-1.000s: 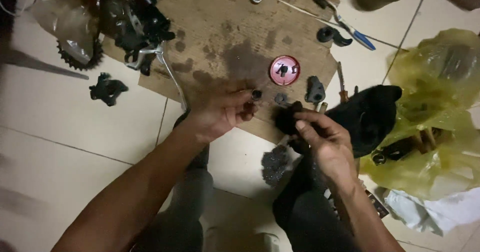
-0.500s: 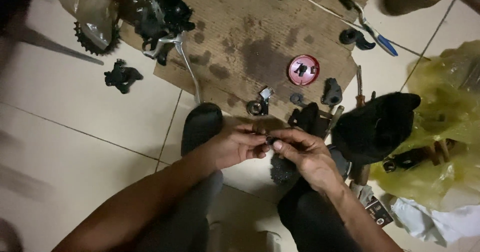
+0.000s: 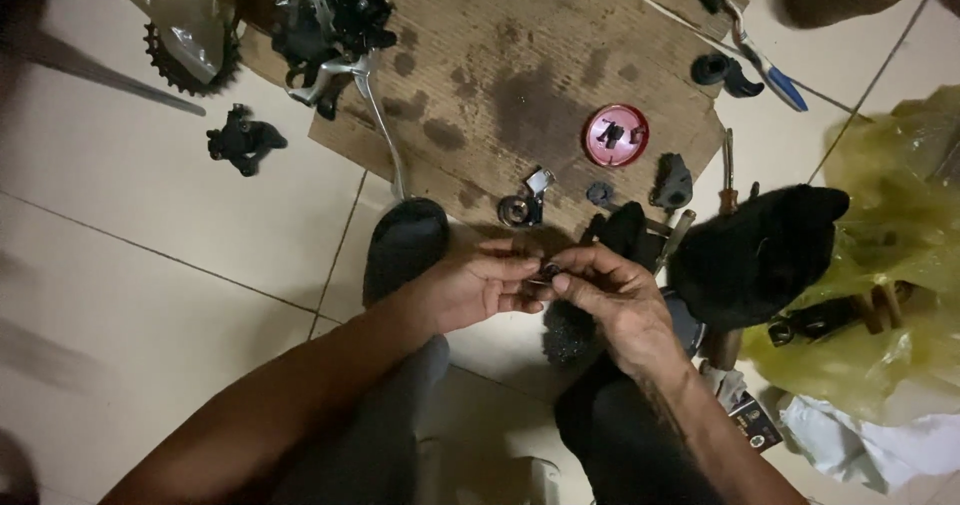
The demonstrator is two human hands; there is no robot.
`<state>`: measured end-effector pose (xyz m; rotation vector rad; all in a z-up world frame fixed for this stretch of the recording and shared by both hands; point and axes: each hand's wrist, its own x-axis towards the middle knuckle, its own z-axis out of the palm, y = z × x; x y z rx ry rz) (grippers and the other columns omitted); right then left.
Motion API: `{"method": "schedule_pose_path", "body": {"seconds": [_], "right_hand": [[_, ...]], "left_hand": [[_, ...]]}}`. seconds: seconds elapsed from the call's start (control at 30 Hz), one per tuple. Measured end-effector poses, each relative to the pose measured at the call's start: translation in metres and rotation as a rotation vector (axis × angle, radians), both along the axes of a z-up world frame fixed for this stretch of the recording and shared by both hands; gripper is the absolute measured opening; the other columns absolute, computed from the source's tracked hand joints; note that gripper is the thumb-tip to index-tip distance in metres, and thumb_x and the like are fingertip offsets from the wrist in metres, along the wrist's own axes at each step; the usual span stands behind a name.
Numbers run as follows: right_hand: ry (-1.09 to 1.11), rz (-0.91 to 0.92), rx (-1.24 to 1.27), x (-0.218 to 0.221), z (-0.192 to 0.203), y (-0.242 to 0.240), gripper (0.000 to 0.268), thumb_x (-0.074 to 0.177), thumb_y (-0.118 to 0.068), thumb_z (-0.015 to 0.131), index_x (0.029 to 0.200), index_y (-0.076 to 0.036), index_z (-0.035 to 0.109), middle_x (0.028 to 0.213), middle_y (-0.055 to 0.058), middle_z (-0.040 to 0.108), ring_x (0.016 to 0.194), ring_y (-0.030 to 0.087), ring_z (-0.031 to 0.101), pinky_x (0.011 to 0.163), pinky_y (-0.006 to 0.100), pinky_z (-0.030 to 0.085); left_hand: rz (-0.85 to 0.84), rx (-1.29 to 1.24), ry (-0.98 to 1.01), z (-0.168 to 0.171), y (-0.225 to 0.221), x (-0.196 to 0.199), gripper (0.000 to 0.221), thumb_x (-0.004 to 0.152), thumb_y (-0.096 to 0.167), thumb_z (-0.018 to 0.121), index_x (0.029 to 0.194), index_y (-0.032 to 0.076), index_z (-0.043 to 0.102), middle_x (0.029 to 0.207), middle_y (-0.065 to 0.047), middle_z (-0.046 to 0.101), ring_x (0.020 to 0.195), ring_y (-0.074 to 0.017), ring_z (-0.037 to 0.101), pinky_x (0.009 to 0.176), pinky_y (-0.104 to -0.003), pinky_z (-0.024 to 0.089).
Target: Assembling small components of a bicycle derailleur, including fitting pins and springs by hand.
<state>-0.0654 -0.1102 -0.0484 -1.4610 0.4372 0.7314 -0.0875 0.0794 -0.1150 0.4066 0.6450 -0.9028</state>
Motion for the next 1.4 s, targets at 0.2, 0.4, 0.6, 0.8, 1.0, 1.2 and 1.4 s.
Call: {"method": "schedule_pose_path", "body": {"seconds": [0.2,0.4,0.6,0.8,1.0,1.2,1.4], "right_hand": [[-0.014,-0.195,0.116,-0.007,-0.019,-0.010,0.026,0.081,0.002,0.076,0.106,0.006,0.073,0.083,0.014,0.071,0.072,0.021,0.072,0.068,0.030,0.057],[-0.015,-0.246,0.165,-0.007,-0.024,-0.016,0.023,0.084,0.005,0.072,0.106,0.010,0.069,0.083,0.018,0.070,0.073,0.025,0.073,0.066,0.031,0.058],[0.011,-0.285,0.139,-0.003,-0.013,-0.013,0.022,0.085,0.006,0.071,0.106,0.010,0.068,0.081,0.016,0.067,0.069,0.025,0.072,0.062,0.032,0.059],[0.034,-0.291,0.071,-0.005,-0.020,-0.024,0.023,0.086,0.003,0.071,0.107,0.010,0.068,0.080,0.015,0.067,0.069,0.025,0.071,0.061,0.032,0.059],[0.033,-0.287,0.016,-0.005,-0.021,-0.029,0.027,0.085,0.004,0.072,0.110,0.011,0.069,0.081,0.016,0.068,0.067,0.024,0.071,0.062,0.033,0.060],[0.036,-0.318,-0.007,0.001,-0.013,-0.031,0.027,0.084,0.004,0.072,0.110,0.011,0.069,0.080,0.016,0.067,0.068,0.025,0.071,0.062,0.034,0.060],[0.016,-0.379,-0.007,0.008,0.003,-0.035,0.026,0.084,0.007,0.071,0.109,0.010,0.070,0.078,0.018,0.068,0.068,0.028,0.073,0.063,0.037,0.062]], "left_hand": [[-0.037,0.234,-0.114,0.019,0.008,0.013,0.028,0.089,0.013,0.078,0.113,0.005,0.067,0.099,-0.015,0.075,0.088,-0.0265,0.077,0.078,-0.039,0.064],[-0.337,1.053,-0.523,0.014,0.016,0.015,0.050,0.080,0.025,0.083,0.125,0.011,0.064,0.118,-0.017,0.069,0.107,-0.0374,0.071,0.086,-0.047,0.060],[-0.509,1.316,-0.724,0.018,0.007,0.019,0.073,0.078,0.016,0.079,0.144,0.017,0.047,0.141,-0.020,0.044,0.105,-0.0445,0.068,0.091,-0.055,0.058],[-0.562,1.410,-0.850,0.001,0.003,0.021,0.072,0.081,0.023,0.078,0.146,0.019,0.049,0.139,-0.018,0.045,0.107,-0.0496,0.065,0.091,-0.056,0.056],[-0.498,1.463,-0.969,-0.022,0.000,0.021,0.060,0.081,0.023,0.080,0.137,0.016,0.058,0.131,-0.015,0.051,0.102,-0.0452,0.068,0.083,-0.052,0.059],[-0.323,1.435,-1.027,-0.011,0.000,0.030,0.050,0.080,0.016,0.081,0.126,0.012,0.062,0.117,-0.013,0.058,0.100,-0.0434,0.068,0.076,-0.047,0.060],[-0.038,1.229,-1.043,-0.011,-0.014,0.029,0.050,0.075,0.003,0.080,0.122,0.012,0.067,0.099,-0.014,0.070,0.095,-0.0333,0.072,0.076,-0.037,0.061]]}}
